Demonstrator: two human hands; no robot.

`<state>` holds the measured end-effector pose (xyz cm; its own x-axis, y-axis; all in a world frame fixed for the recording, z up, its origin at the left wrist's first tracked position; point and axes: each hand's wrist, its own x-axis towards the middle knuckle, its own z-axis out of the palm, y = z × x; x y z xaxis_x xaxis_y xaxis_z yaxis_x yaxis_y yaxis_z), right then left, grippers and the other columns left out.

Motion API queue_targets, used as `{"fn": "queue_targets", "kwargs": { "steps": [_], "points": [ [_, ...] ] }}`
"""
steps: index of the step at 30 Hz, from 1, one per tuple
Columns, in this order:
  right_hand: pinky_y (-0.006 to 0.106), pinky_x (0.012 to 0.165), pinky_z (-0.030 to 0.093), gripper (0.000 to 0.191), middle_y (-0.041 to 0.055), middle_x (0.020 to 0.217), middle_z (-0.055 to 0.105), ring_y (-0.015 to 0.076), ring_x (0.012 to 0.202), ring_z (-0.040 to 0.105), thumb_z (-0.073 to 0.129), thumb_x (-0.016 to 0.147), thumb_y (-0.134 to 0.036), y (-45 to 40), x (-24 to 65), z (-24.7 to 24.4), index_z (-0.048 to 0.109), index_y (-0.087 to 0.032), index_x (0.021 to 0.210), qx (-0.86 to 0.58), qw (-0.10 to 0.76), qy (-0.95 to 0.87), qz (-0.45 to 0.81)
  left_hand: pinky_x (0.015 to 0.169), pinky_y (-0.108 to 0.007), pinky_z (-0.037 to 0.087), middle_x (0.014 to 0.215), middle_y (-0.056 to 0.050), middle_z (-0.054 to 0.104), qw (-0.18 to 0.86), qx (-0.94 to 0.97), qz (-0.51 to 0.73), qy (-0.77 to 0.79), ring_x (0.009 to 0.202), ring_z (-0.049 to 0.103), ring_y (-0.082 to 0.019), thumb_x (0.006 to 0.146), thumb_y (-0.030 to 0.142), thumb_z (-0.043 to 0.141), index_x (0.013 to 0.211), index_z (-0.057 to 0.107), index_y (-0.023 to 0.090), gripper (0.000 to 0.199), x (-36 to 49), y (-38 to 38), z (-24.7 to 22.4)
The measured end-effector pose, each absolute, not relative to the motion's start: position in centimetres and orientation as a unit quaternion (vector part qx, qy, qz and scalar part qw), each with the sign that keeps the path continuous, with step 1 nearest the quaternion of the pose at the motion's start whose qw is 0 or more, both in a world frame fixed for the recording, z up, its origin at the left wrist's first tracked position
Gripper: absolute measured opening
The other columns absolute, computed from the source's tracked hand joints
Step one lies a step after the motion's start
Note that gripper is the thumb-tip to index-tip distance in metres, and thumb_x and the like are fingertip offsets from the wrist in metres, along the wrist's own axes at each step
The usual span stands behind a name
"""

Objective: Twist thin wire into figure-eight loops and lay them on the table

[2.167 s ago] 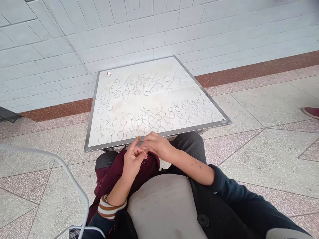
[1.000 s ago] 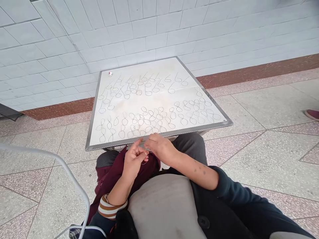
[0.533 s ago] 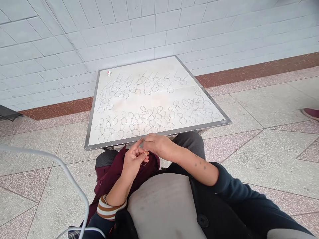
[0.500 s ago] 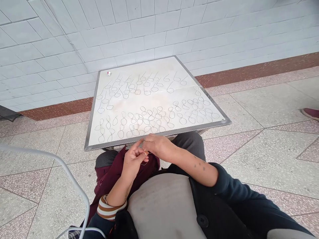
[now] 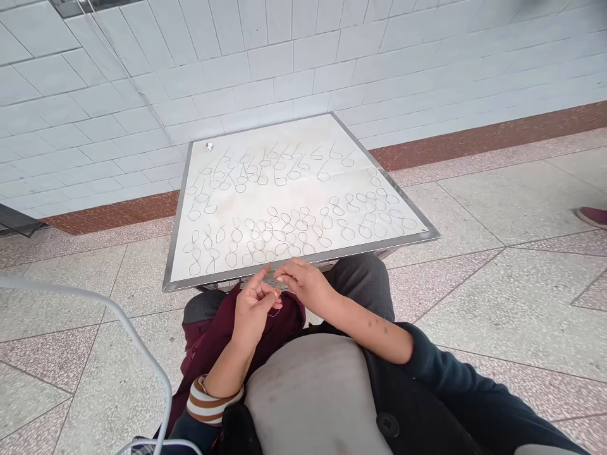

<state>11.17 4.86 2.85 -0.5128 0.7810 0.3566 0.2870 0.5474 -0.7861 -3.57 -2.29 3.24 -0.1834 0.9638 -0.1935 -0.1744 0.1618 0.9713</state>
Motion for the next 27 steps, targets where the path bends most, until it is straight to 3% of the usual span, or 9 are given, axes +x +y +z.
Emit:
{"fn": "queue_targets", "kwargs": {
  "steps": [3,6,9,13,19,23,27],
  "points": [
    [0.026,0.066,0.048,0.022,0.0021,0.083,0.066,0.0134,0.074,0.06,0.043,0.097,-0.024,5.3,11.4,3.5,0.064,-0.02,0.102,-0.346,0.351,-0.758,0.426,0.062,-0.025,0.053,0.073,0.004,0.058,0.524,0.349,0.555,0.544,0.063,0.059,-0.011,0.074,0.023,0.07,0.132,0.055,0.022,0.06,-3.7,-2.4,3.3],
    [0.026,0.066,0.048,0.015,0.0018,0.086,0.067,0.013,0.074,0.061,0.053,0.093,-0.027,5.6,11.6,3.7,0.065,-0.02,0.1,-0.341,0.348,-0.753,0.441,0.064,-0.025,0.053,0.074,0.003,0.059,0.518,0.354,0.562,0.539,0.063,0.058,-0.01,0.075,0.023,0.07,0.133,0.055,0.021,0.059,-3.7,-2.5,3.4],
    [0.025,0.069,0.047,0.009,0.001,0.083,0.066,0.0131,0.075,0.059,0.062,0.087,-0.022,5.3,11.4,3.6,0.066,-0.02,0.095,-0.328,0.362,-0.774,0.402,0.065,-0.026,0.053,0.073,0.003,0.059,0.515,0.358,0.562,0.539,0.063,0.058,-0.011,0.076,0.023,0.069,0.132,0.055,0.022,0.057,-3.6,-2.6,3.4],
    [0.026,0.069,0.045,0.011,0.0026,0.084,0.063,0.0143,0.077,0.057,0.052,0.091,-0.016,4.4,11.2,3.3,0.063,-0.019,0.089,-0.338,0.363,-0.807,0.321,0.066,-0.027,0.053,0.072,0.004,0.059,0.504,0.369,0.558,0.546,0.062,0.059,-0.011,0.076,0.023,0.068,0.134,0.053,0.023,0.059,-3.4,-2.5,3.4],
    [0.028,0.066,0.044,0.014,0.0048,0.087,0.059,0.0165,0.079,0.055,0.045,0.095,-0.022,3.7,10.6,2.9,0.058,-0.019,0.09,-0.393,0.363,-0.802,0.266,0.064,-0.026,0.052,0.071,0.005,0.057,0.503,0.383,0.545,0.551,0.061,0.059,-0.011,0.077,0.023,0.068,0.135,0.051,0.024,0.06,-3.0,-2.5,3.6],
    [0.028,0.065,0.045,0.015,0.0043,0.089,0.059,0.016,0.079,0.056,0.043,0.097,-0.028,4.3,10.4,2.8,0.055,-0.02,0.095,-0.392,0.377,-0.753,0.369,0.068,-0.025,0.051,0.071,0.005,0.059,0.502,0.351,0.585,0.531,0.063,0.058,-0.01,0.077,0.024,0.07,0.136,0.051,0.023,0.061,-3.2,-2.3,3.5],
    [0.024,0.053,0.045,0.018,0.0012,0.085,0.057,0.0113,0.064,0.055,0.044,0.096,-0.036,4.2,10.5,2.6,0.049,-0.02,0.102,-0.36,0.36,-0.682,0.526,0.071,-0.024,0.049,0.07,0.006,0.061,0.497,0.292,0.633,0.517,0.064,0.058,-0.008,0.074,0.024,0.074,0.135,0.051,0.022,0.066,-3.5,-2.1,3.3]
  ]
}}
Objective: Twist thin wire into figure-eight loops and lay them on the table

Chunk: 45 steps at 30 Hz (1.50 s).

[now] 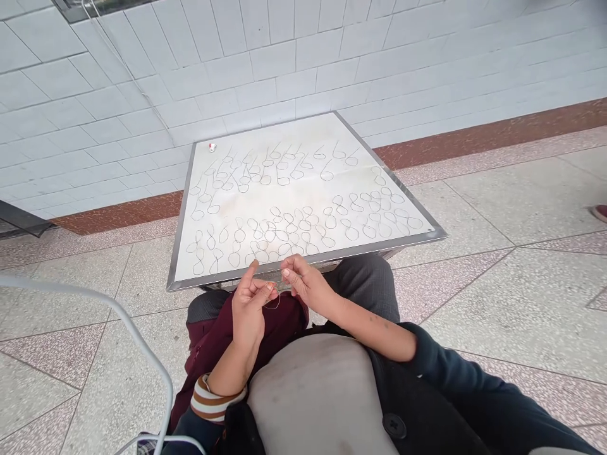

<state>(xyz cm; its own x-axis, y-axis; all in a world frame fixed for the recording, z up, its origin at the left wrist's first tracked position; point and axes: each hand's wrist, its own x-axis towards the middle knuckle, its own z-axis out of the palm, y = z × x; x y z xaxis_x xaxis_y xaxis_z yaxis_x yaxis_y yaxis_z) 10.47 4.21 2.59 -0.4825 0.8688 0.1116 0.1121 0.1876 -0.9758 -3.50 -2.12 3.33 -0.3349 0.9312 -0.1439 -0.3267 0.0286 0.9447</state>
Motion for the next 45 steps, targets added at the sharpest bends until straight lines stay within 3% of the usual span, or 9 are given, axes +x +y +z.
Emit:
{"fn": "queue_targets", "kwargs": {
  "steps": [6,13,29,39,42,45],
  "points": [
    [0.022,0.057,0.048,0.024,0.0009,0.088,0.059,0.0102,0.068,0.054,0.056,0.089,-0.039,3.7,10.2,1.7,0.058,-0.02,0.102,-0.295,0.34,-0.62,0.643,0.062,-0.022,0.047,0.066,0.005,0.061,0.516,0.266,0.627,0.52,0.06,0.056,-0.008,0.071,0.025,0.076,0.136,0.05,0.018,0.07,-3.6,-2.1,3.8],
    [0.023,0.058,0.047,0.018,-0.0003,0.083,0.056,0.0094,0.065,0.052,0.065,0.083,-0.037,4.2,10.4,1.3,0.066,-0.019,0.088,-0.293,0.382,-0.599,0.64,0.057,-0.02,0.048,0.066,0.004,0.065,0.524,0.291,0.602,0.527,0.062,0.059,-0.01,0.071,0.025,0.077,0.136,0.048,0.016,0.071,-3.6,-2.3,3.9],
    [0.023,0.055,0.046,0.015,0.0005,0.085,0.054,0.0092,0.062,0.051,0.063,0.084,-0.035,4.3,10.7,1.5,0.066,-0.021,0.087,-0.31,0.396,-0.618,0.605,0.081,-0.034,0.054,0.086,-0.005,0.074,0.569,0.277,0.57,0.524,0.084,0.069,-0.017,0.074,0.028,0.076,0.136,0.049,0.017,0.069,-3.9,-2.3,4.5],
    [0.023,0.052,0.043,0.021,-0.0001,0.081,0.055,0.0093,0.059,0.049,0.065,0.083,-0.041,4.3,10.6,1.1,0.067,-0.021,0.087,-0.318,0.385,-0.628,0.597,0.078,-0.028,0.05,0.078,0.0,0.072,0.559,0.298,0.566,0.527,0.069,0.062,-0.01,0.072,0.024,0.077,0.134,0.052,0.018,0.067,-4.4,-2.3,3.6],
    [0.025,0.058,0.044,0.018,-0.0004,0.079,0.056,0.01,0.061,0.05,0.064,0.084,-0.038,4.3,10.6,1.2,0.067,-0.021,0.086,-0.318,0.388,-0.647,0.574,0.077,-0.029,0.051,0.074,0.002,0.069,0.556,0.297,0.569,0.528,0.067,0.062,-0.01,0.07,0.022,0.078,0.132,0.054,0.018,0.067,-4.3,-2.2,3.8],
    [0.028,0.071,0.045,0.014,0.0005,0.079,0.058,0.0137,0.074,0.055,0.064,0.085,-0.035,4.2,10.6,1.2,0.068,-0.021,0.083,-0.32,0.395,-0.669,0.542,0.075,-0.028,0.051,0.069,0.004,0.067,0.543,0.309,0.565,0.539,0.064,0.061,-0.01,0.069,0.022,0.079,0.13,0.056,0.018,0.065,-4.1,-2.2,3.9]
  ]
}}
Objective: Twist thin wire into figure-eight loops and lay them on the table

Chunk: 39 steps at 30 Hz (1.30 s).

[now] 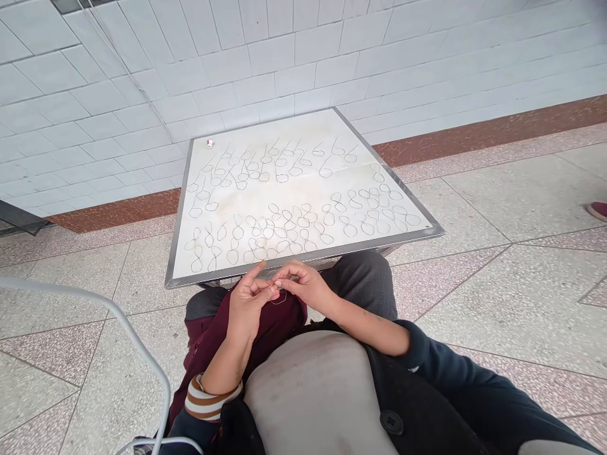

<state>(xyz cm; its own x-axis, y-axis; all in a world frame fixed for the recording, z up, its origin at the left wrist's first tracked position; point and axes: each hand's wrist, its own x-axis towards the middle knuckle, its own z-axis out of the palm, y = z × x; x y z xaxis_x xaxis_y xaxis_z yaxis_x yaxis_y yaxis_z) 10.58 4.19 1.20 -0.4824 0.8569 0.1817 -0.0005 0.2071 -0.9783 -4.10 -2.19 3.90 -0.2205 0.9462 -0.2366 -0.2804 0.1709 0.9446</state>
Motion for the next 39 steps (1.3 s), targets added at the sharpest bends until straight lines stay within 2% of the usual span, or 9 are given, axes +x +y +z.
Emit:
{"fn": "queue_targets", "kwargs": {
  "steps": [2,7,12,15,19,25,31,35,39],
  "points": [
    [0.029,0.072,0.045,0.015,0.0004,0.078,0.058,0.0141,0.076,0.055,0.064,0.085,-0.035,4.1,10.5,1.1,0.067,-0.02,0.083,-0.32,0.396,-0.667,0.543,0.074,-0.027,0.051,0.067,0.005,0.065,0.535,0.319,0.566,0.54,0.064,0.061,-0.01,0.069,0.022,0.078,0.129,0.056,0.018,0.064,-4.0,-2.2,3.9],
    [0.025,0.058,0.045,0.026,0.0017,0.087,0.06,0.0111,0.064,0.053,0.053,0.092,-0.043,4.4,11.0,1.4,0.065,-0.019,0.092,-0.295,0.341,-0.663,0.598,0.075,-0.029,0.053,0.069,0.004,0.065,0.53,0.326,0.571,0.535,0.066,0.062,-0.011,0.072,0.022,0.076,0.132,0.054,0.019,0.063,-4.1,-2.2,3.7],
    [0.034,0.079,0.048,0.031,0.0089,0.11,0.06,0.0199,0.099,0.054,0.055,0.092,-0.042,6.0,11.5,3.0,0.061,-0.022,0.114,-0.254,0.375,-0.784,0.425,0.072,-0.031,0.055,0.069,0.004,0.063,0.511,0.363,0.546,0.556,0.066,0.061,-0.012,0.073,0.021,0.073,0.137,0.049,0.021,0.069,-4.1,-2.4,3.8],
    [0.036,0.088,0.043,0.02,0.0076,0.103,0.064,0.0194,0.098,0.051,0.055,0.094,-0.036,6.9,11.2,4.1,0.066,-0.02,0.097,-0.141,0.334,-0.881,0.303,0.071,-0.031,0.056,0.069,0.005,0.061,0.507,0.385,0.523,0.567,0.065,0.059,-0.011,0.072,0.019,0.072,0.139,0.046,0.023,0.073,-4.0,-2.4,3.6],
    [0.031,0.078,0.041,0.026,0.0021,0.075,0.062,0.0154,0.079,0.048,0.045,0.099,-0.029,7.4,10.7,4.5,0.061,-0.018,0.08,-0.089,0.271,-0.926,0.247,0.069,-0.03,0.057,0.073,0.003,0.061,0.513,0.388,0.515,0.567,0.067,0.059,-0.011,0.072,0.021,0.072,0.141,0.044,0.023,0.075,-4.0,-2.3,3.3],
    [0.032,0.073,0.04,0.028,0.0034,0.076,0.058,0.0157,0.073,0.045,0.04,0.1,-0.024,7.3,10.6,3.8,0.056,-0.018,0.078,-0.078,0.268,-0.946,0.166,0.065,-0.029,0.056,0.067,0.004,0.059,0.525,0.38,0.506,0.569,0.061,0.058,-0.011,0.07,0.023,0.075,0.141,0.044,0.019,0.077,-4.1,-2.3,3.8],
    [0.033,0.072,0.043,0.023,0.0053,0.081,0.058,0.019,0.077,0.046,0.04,0.099,-0.023,6.5,10.5,3.7,0.056,-0.021,0.082,-0.132,0.3,-0.915,0.235,0.067,-0.03,0.055,0.065,0.004,0.061,0.536,0.371,0.507,0.564,0.063,0.059,-0.012,0.069,0.021,0.075,0.138,0.048,0.018,0.075,-4.1,-2.3,3.8],
    [0.035,0.076,0.045,0.02,0.0061,0.084,0.06,0.0202,0.082,0.049,0.044,0.097,-0.031,6.3,10.3,4.1,0.058,-0.021,0.087,-0.157,0.318,-0.885,0.302,0.069,-0.03,0.054,0.066,0.005,0.062,0.529,0.354,0.541,0.549,0.063,0.059,-0.012,0.069,0.02,0.074,0.134,0.053,0.02,0.068,-4.0,-2.3,3.6],
    [0.035,0.079,0.046,0.021,0.0069,0.094,0.06,0.0192,0.088,0.055,0.047,0.095,-0.039,6.0,10.4,3.6,0.053,-0.02,0.101,-0.294,0.373,-0.774,0.418,0.068,-0.026,0.05,0.068,0.004,0.063,0.506,0.302,0.609,0.531,0.069,0.061,-0.013,0.07,0.02,0.075,0.131,0.055,0.021,0.064,-4.0,-2.2,3.7]
  ]
}}
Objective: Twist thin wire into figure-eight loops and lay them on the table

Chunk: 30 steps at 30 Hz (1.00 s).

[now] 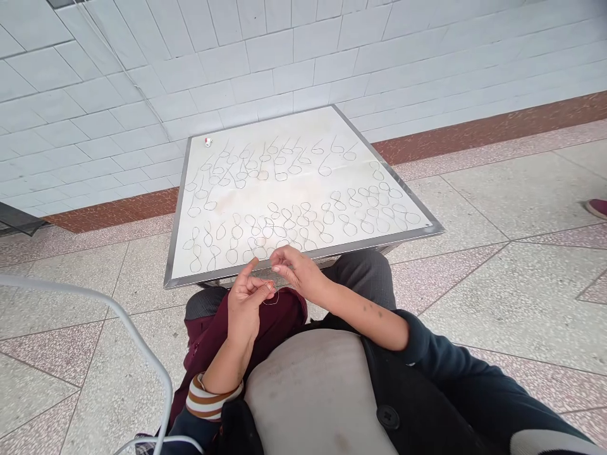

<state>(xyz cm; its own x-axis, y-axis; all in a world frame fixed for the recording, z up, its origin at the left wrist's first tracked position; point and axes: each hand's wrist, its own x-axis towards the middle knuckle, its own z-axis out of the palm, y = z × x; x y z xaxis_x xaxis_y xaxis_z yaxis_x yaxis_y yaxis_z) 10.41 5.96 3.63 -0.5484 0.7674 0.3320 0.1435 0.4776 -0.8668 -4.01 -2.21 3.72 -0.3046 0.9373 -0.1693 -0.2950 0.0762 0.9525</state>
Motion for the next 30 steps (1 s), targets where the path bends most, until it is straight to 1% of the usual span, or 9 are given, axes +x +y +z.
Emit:
{"fn": "queue_targets", "kwargs": {
  "steps": [2,4,8,14,17,20,25,27,30],
  "points": [
    [0.032,0.075,0.046,0.022,0.0045,0.09,0.06,0.0162,0.081,0.056,0.044,0.096,-0.04,5.5,10.4,2.8,0.052,-0.02,0.099,-0.329,0.357,-0.717,0.501,0.065,-0.023,0.046,0.069,0.004,0.063,0.495,0.264,0.642,0.523,0.072,0.061,-0.013,0.069,0.02,0.076,0.129,0.056,0.021,0.063,-4.0,-2.1,3.7],
    [0.029,0.07,0.046,0.021,0.0018,0.086,0.06,0.0138,0.074,0.055,0.05,0.093,-0.041,4.9,10.2,1.8,0.052,-0.02,0.095,-0.319,0.331,-0.68,0.572,0.065,-0.022,0.044,0.068,0.004,0.063,0.482,0.235,0.668,0.517,0.072,0.061,-0.012,0.068,0.018,0.077,0.127,0.057,0.02,0.062,-4.1,-1.9,3.7],
    [0.026,0.067,0.046,0.019,-0.0012,0.08,0.06,0.0119,0.071,0.055,0.061,0.086,-0.037,3.6,9.2,0.3,0.056,-0.02,0.09,-0.304,0.355,-0.634,0.617,0.068,-0.022,0.042,0.066,0.005,0.063,0.469,0.208,0.696,0.502,0.071,0.059,-0.01,0.068,0.016,0.078,0.125,0.058,0.021,0.06,-4.0,-1.9,3.5],
    [0.028,0.068,0.049,0.012,0.0,0.082,0.063,0.0131,0.072,0.06,0.061,0.086,-0.031,2.7,8.3,0.6,0.06,-0.021,0.092,-0.308,0.4,-0.624,0.596,0.062,-0.021,0.041,0.069,0.004,0.064,0.465,0.218,0.687,0.513,0.068,0.058,-0.01,0.069,0.018,0.077,0.125,0.057,0.02,0.06,-4.0,-1.9,3.6],
    [0.031,0.073,0.049,0.006,0.0015,0.083,0.064,0.0151,0.077,0.06,0.058,0.088,-0.026,2.8,8.5,0.9,0.062,-0.022,0.09,-0.313,0.419,-0.669,0.529,0.058,-0.021,0.041,0.067,0.004,0.062,0.458,0.237,0.678,0.523,0.064,0.057,-0.01,0.068,0.021,0.078,0.125,0.057,0.019,0.06,-3.9,-1.9,3.7],
    [0.031,0.077,0.048,0.012,0.0029,0.085,0.064,0.0168,0.083,0.058,0.052,0.092,-0.023,3.0,8.9,1.0,0.063,-0.023,0.09,-0.297,0.412,-0.742,0.438,0.056,-0.021,0.04,0.066,0.005,0.061,0.445,0.253,0.676,0.53,0.062,0.055,-0.01,0.068,0.023,0.078,0.123,0.059,0.019,0.058,-3.8,-1.9,3.6],
    [0.029,0.067,0.044,0.023,0.0053,0.08,0.06,0.0168,0.076,0.054,0.041,0.095,-0.019,2.9,9.1,0.8,0.063,-0.02,0.087,-0.294,0.365,-0.828,0.31,0.057,-0.021,0.04,0.066,0.005,0.061,0.438,0.255,0.681,0.528,0.058,0.051,-0.008,0.068,0.021,0.077,0.122,0.06,0.018,0.056,-3.7,-1.9,3.1],
    [0.029,0.068,0.045,0.021,0.0051,0.082,0.061,0.0166,0.077,0.055,0.043,0.094,-0.019,2.9,9.0,0.7,0.062,-0.02,0.088,-0.302,0.371,-0.817,0.321,0.056,-0.021,0.04,0.066,0.005,0.061,0.443,0.249,0.684,0.524,0.059,0.051,-0.008,0.069,0.021,0.077,0.122,0.06,0.018,0.057,-3.7,-1.9,3.1],
    [0.029,0.071,0.047,0.011,0.0028,0.085,0.062,0.0157,0.079,0.058,0.05,0.092,-0.02,2.9,8.8,0.7,0.061,-0.022,0.092,-0.33,0.395,-0.756,0.405,0.055,-0.021,0.039,0.067,0.005,0.061,0.45,0.246,0.683,0.52,0.057,0.049,-0.008,0.069,0.021,0.077,0.125,0.059,0.018,0.059,-3.8,-1.8,3.3]
  ]
}}
